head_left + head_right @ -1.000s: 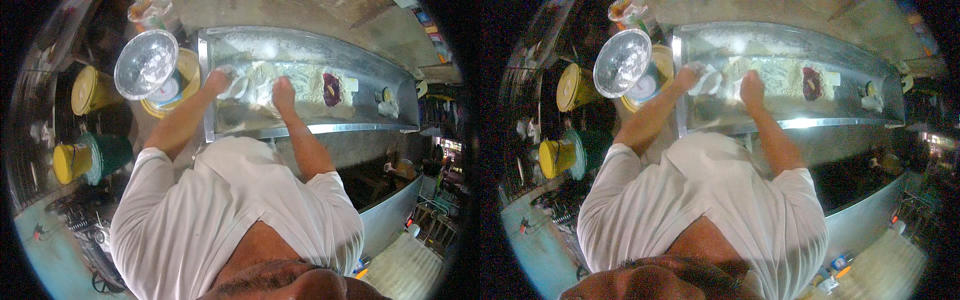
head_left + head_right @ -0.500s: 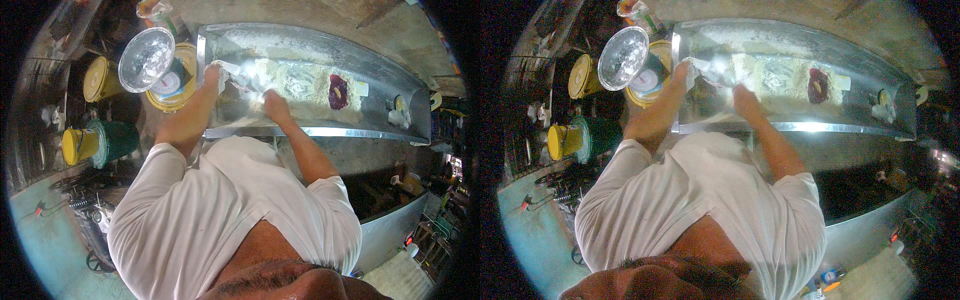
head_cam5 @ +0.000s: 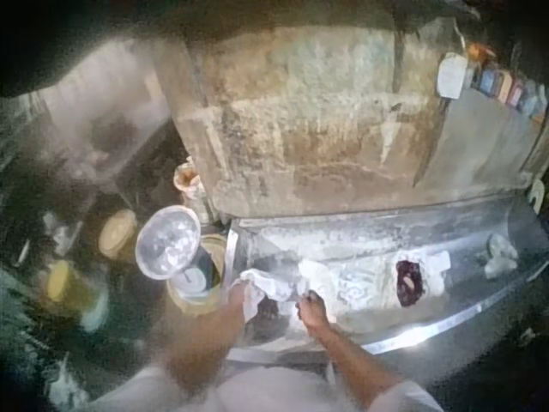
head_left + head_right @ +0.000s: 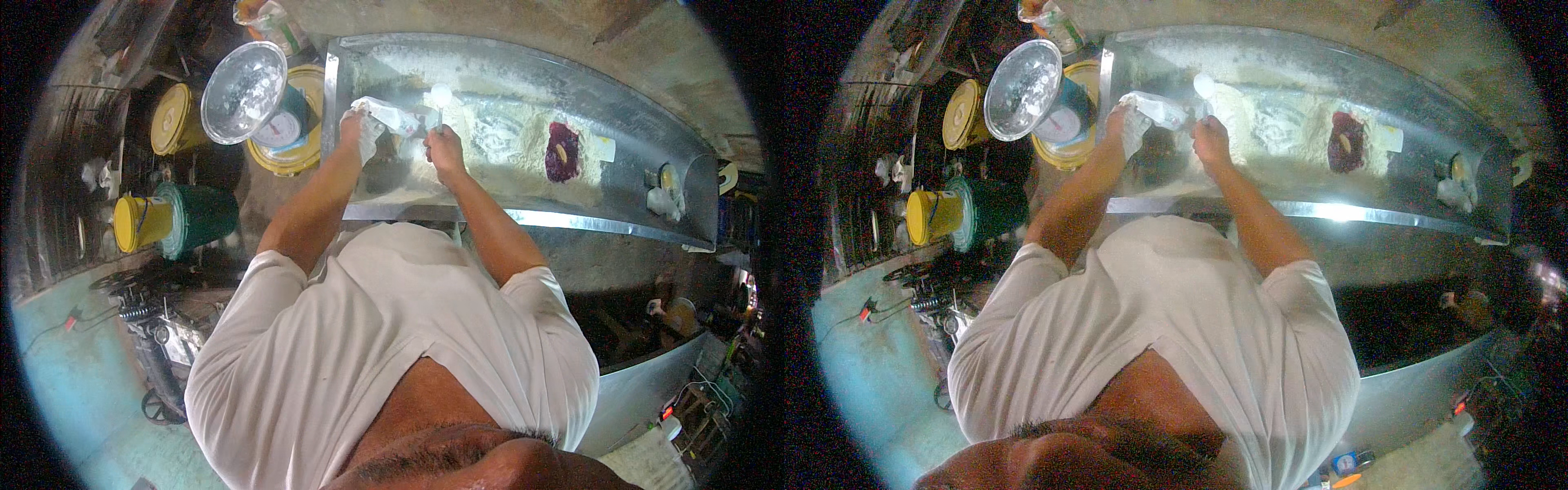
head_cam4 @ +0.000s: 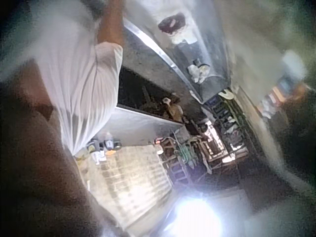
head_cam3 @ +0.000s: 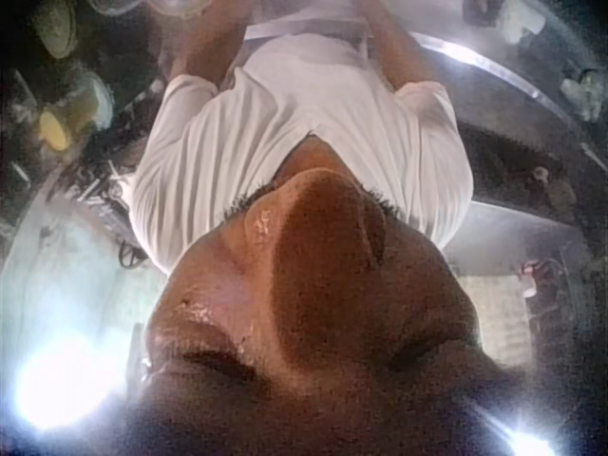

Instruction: The person scoops flour from a bag onto a metal countertop using a spoon, then uses a scraper to spread and mix the flour with other ingredients already on the surface. The person also uses scissors to open a package and adds more contents to the mix.

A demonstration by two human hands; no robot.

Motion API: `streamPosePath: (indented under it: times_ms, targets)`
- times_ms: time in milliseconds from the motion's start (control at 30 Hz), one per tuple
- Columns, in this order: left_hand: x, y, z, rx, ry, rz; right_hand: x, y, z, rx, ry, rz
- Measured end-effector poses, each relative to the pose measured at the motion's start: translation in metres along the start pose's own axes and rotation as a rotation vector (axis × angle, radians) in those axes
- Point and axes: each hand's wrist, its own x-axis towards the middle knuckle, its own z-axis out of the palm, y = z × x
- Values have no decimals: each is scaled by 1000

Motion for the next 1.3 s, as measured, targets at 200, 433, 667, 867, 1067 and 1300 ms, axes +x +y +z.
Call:
streamPosePath:
  times_ms: [200,433,667,867,1067,1300]
  targets:
    - [-33,4,15,19,-93,64,9,0,14,141,-73,382]
    - [-32,10,-10,-114,-109,-13,7,0,39,447,-54,407]
    - [-51,28,-14,591,-79,-185,68,50,37,31,245,-102]
    - [-42,17,-25,664,-83,-120,62,46,40,-24,216,-158]
    - [-30,16,-39,314,-162,-206,65,43,22,193,-65,205]
    - [-37,49,-19,1429,-176,59,78,53,-11,-822,-51,-272]
